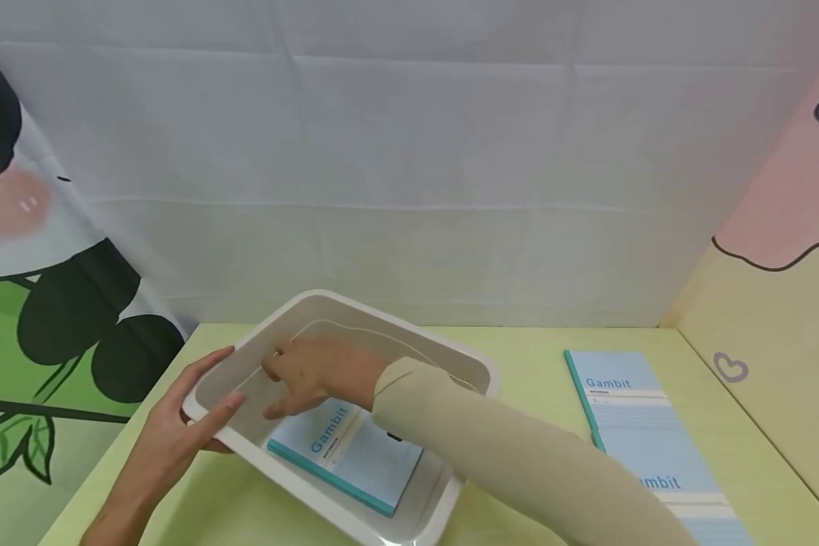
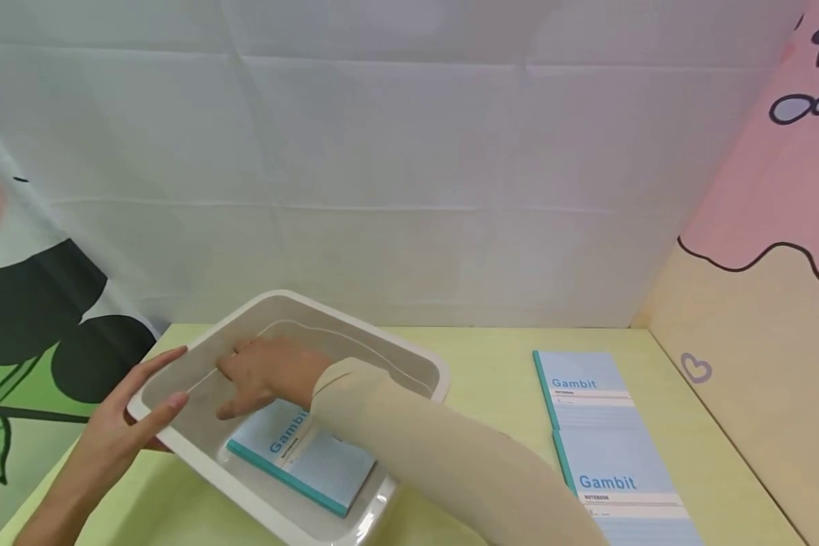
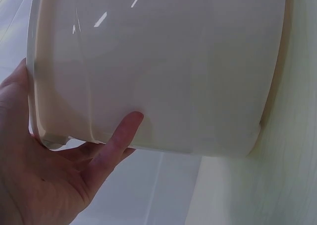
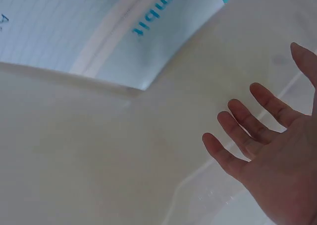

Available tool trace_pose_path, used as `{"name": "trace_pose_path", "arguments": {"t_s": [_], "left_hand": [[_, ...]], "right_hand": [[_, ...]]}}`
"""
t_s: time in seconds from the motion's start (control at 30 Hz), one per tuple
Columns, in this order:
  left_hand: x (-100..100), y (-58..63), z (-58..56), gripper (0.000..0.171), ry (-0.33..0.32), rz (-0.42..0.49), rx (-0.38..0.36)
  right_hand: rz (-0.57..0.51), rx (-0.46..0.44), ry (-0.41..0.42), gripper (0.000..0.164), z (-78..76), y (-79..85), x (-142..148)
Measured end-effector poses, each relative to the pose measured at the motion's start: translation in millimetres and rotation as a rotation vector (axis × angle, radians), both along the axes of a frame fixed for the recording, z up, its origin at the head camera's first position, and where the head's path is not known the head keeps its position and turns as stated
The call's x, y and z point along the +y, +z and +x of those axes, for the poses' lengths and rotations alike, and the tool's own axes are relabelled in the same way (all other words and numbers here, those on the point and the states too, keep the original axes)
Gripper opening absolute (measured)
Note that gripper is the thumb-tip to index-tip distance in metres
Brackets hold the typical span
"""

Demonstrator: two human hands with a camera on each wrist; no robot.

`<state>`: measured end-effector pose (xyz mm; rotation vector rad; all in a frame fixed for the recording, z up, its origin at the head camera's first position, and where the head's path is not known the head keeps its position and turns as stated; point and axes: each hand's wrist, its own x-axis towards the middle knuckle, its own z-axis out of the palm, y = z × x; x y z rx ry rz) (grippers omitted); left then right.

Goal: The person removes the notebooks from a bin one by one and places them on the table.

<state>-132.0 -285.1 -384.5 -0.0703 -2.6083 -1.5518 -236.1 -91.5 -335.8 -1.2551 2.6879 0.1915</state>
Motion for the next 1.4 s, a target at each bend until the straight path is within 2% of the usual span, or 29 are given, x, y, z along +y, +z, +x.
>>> {"name": "trace_pose_path", "arguments": {"t_s": [0.1,0.27,0.5,0.67,0.83,1.0,1.07,1.4], "left_hand": [[1,0.2,0.5,0.065,-0.003,0.008,-0.004],[3,2.1,0.2,0.065,-0.006,0.004,0.009],[5,3.9,1.8,0.065,-0.003,0.003,0.028],[6,5.1,2.0,0.065,0.002,0.003,0.026],[6,5.7,2.3,0.065,-0.001,0.005,0.032],[4,5.4,3.9,0.065,0.001,0.011,0.037],[3,4.9,5.0,0.065,0.001,0.013,0.039],[3,1.8,7.8,0.064,-0.008,0.034,0.044]], "right_hand": [[0.039,-0.021,-0.011,0.061,2.8,-13.2,-2],[0.070,-0.046,-0.010,0.068,5.3,-27.3,-1],[0.126,-0.114,-0.038,0.075,8.1,-35.6,1],[0.154,-0.137,-0.017,0.071,10.5,-42.1,3],[0.197,-0.068,0.025,0.072,14.1,-49.5,2],[0.252,0.051,0.071,0.084,18.9,-53.8,-1],[0.263,0.061,0.072,0.088,20.1,-54.6,-3],[0.268,0.046,0.037,0.085,24.1,-53.2,-7]]}}
